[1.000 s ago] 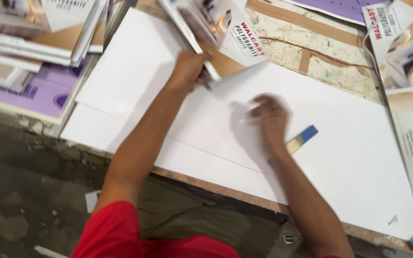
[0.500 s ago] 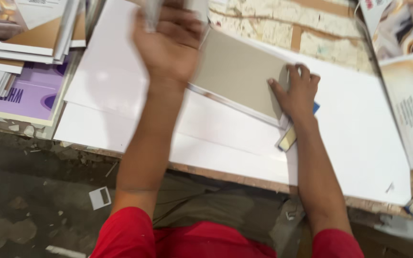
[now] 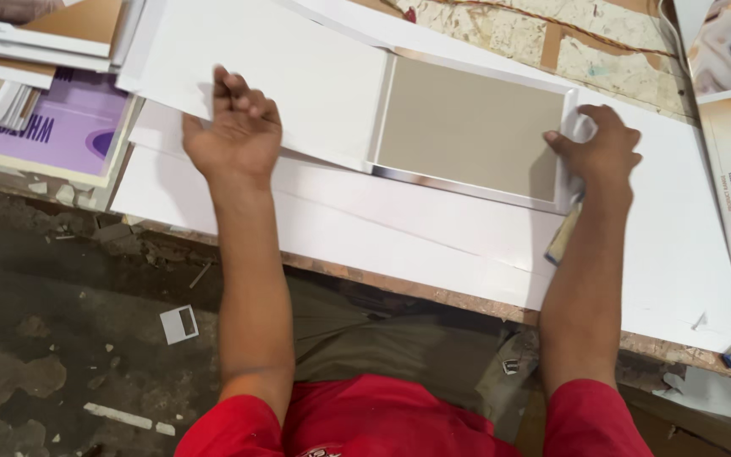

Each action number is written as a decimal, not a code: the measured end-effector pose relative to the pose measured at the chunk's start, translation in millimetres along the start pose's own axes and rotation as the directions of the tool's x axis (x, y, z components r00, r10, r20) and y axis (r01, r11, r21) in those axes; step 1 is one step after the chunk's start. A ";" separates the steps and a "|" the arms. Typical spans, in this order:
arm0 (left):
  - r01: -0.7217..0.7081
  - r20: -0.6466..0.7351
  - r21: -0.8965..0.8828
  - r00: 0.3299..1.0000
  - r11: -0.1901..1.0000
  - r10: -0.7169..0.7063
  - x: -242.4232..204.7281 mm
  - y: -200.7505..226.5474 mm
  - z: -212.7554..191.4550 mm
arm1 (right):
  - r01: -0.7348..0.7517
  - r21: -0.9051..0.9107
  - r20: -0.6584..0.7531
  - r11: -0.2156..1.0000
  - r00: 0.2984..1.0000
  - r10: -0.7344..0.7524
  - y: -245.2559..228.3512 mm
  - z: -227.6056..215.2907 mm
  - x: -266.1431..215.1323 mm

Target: The person places rectangular frame pieces onto a white board, aligns them, and uses a blue squeegee to press them flat. They repeat this process for multiple frames, stacking completed units to the side.

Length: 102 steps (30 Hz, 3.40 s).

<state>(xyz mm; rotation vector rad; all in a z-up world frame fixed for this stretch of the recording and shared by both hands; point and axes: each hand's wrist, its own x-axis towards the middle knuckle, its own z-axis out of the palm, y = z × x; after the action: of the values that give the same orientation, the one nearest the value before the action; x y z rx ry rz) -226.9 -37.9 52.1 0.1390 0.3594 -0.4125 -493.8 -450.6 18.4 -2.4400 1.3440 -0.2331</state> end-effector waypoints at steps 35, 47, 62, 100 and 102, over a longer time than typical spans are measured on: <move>-0.752 0.646 0.281 0.607 -0.596 -0.462 -176.5 -390.5 -89.1 | 0.078 0.288 0.092 0.954 0.990 -0.109 64.6 -19.4 19.2; -0.309 0.036 0.824 0.865 -0.475 -0.501 -117.5 -184.7 -67.9 | 0.222 -0.037 0.060 0.974 0.974 -0.220 95.9 -4.5 27.2; -0.410 0.323 0.860 0.898 -0.303 -0.298 13.7 -165.2 -38.1 | 0.786 0.122 -0.197 0.607 0.618 -0.761 4.9 -1.6 15.1; 0.055 0.462 -0.186 0.886 -0.981 -0.038 197.1 -55.4 -33.9 | 0.644 0.066 -0.133 0.762 0.763 -0.633 -115.6 67.4 3.3; 0.009 0.607 -0.199 0.787 -0.980 -0.116 195.8 -70.0 -38.4 | 0.647 0.069 -0.143 0.759 0.759 -0.635 -119.3 69.4 4.6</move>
<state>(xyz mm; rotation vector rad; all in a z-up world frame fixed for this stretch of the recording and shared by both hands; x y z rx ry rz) -100.8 -165.4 -59.8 -2.8271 0.7697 -0.4874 -376.4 -380.6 -1.4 -2.7274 0.4405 -0.6038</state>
